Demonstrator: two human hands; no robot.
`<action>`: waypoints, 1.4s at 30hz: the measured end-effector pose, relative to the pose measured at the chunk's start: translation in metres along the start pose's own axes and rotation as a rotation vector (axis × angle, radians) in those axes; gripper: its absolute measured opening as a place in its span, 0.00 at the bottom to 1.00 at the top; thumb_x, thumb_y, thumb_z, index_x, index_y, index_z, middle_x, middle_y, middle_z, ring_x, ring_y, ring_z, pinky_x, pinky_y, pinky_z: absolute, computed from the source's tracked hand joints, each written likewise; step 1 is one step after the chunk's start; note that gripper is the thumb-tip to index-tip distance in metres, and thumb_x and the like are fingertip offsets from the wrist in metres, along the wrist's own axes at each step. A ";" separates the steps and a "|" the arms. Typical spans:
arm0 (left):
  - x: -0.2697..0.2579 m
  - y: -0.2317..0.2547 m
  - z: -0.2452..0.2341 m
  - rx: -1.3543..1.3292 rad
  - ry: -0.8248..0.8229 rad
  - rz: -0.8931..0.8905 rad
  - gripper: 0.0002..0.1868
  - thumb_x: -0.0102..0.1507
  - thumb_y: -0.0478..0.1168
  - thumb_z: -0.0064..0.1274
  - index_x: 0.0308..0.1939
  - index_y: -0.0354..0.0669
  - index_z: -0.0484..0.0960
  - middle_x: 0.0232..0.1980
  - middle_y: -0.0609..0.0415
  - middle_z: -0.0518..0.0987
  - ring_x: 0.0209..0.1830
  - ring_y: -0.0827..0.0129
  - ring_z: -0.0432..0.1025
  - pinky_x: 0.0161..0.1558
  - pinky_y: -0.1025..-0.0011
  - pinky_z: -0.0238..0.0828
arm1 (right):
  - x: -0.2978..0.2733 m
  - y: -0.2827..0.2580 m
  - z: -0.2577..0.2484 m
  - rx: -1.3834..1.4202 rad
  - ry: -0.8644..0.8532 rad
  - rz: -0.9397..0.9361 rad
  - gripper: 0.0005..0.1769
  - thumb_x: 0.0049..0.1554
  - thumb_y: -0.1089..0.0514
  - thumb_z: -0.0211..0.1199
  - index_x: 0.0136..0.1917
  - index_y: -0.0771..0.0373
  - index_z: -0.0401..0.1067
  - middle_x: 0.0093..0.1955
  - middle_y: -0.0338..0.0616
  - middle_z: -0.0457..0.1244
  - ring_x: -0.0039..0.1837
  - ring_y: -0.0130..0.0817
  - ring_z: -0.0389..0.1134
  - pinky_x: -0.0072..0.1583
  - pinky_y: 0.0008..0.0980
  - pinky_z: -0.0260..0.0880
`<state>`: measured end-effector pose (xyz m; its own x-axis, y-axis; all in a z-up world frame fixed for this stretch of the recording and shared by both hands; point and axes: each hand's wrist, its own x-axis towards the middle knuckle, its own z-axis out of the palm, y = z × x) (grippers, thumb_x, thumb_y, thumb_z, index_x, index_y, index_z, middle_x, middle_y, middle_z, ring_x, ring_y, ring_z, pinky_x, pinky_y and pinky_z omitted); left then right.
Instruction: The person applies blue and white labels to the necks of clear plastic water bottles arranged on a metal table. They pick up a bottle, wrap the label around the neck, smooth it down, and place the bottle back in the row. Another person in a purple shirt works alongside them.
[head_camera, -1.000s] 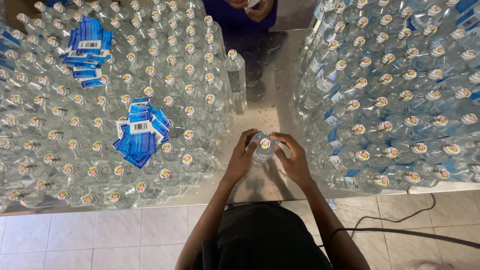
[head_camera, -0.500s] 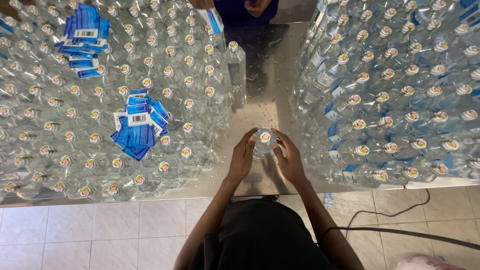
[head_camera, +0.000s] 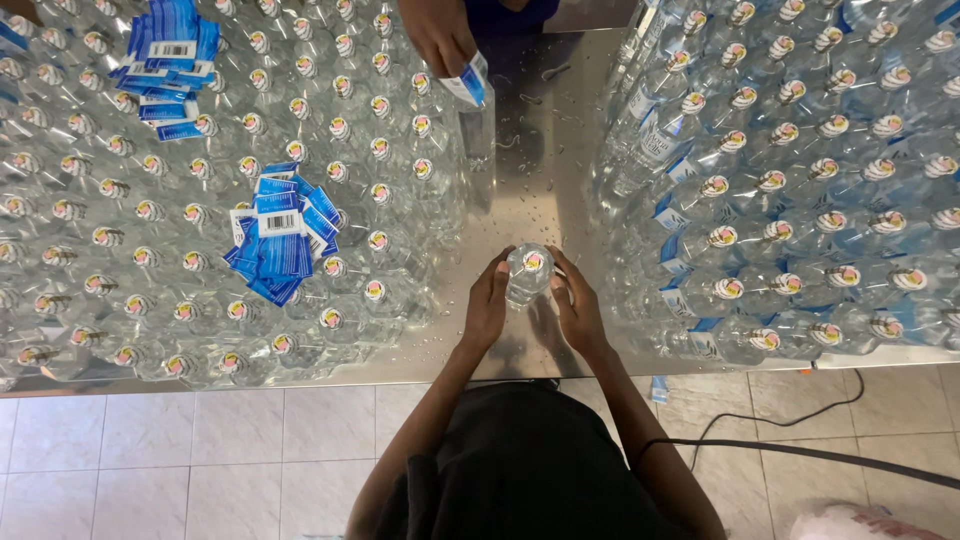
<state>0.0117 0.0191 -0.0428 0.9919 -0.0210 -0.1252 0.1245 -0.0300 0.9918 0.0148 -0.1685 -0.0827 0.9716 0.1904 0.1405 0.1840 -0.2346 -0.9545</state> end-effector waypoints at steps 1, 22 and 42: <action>0.000 0.001 0.000 0.001 0.003 0.001 0.32 0.82 0.52 0.29 0.80 0.30 0.68 0.79 0.26 0.68 0.83 0.35 0.59 0.82 0.41 0.51 | 0.000 0.001 0.001 0.002 -0.002 -0.002 0.31 0.76 0.54 0.44 0.87 0.68 0.53 0.86 0.61 0.54 0.85 0.62 0.52 0.80 0.57 0.59; 0.004 -0.042 -0.007 -0.070 0.117 0.117 0.25 0.82 0.47 0.38 0.74 0.35 0.76 0.74 0.33 0.77 0.77 0.41 0.69 0.74 0.47 0.69 | -0.008 0.026 0.005 -0.005 0.008 0.014 0.35 0.76 0.50 0.44 0.88 0.69 0.47 0.88 0.63 0.48 0.85 0.64 0.51 0.82 0.58 0.58; 0.013 -0.081 -0.003 0.266 0.202 0.386 0.05 0.79 0.32 0.38 0.53 0.45 0.70 0.53 0.52 0.70 0.58 0.57 0.75 0.54 0.60 0.82 | 0.037 -0.041 -0.025 -0.737 -0.093 -0.136 0.45 0.68 0.23 0.52 0.84 0.55 0.61 0.47 0.36 0.61 0.51 0.35 0.67 0.48 0.42 0.75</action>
<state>0.0147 0.0243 -0.1243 0.9526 0.1121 0.2828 -0.2365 -0.3117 0.9203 0.0464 -0.1756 -0.0315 0.9227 0.3349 0.1909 0.3850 -0.7738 -0.5031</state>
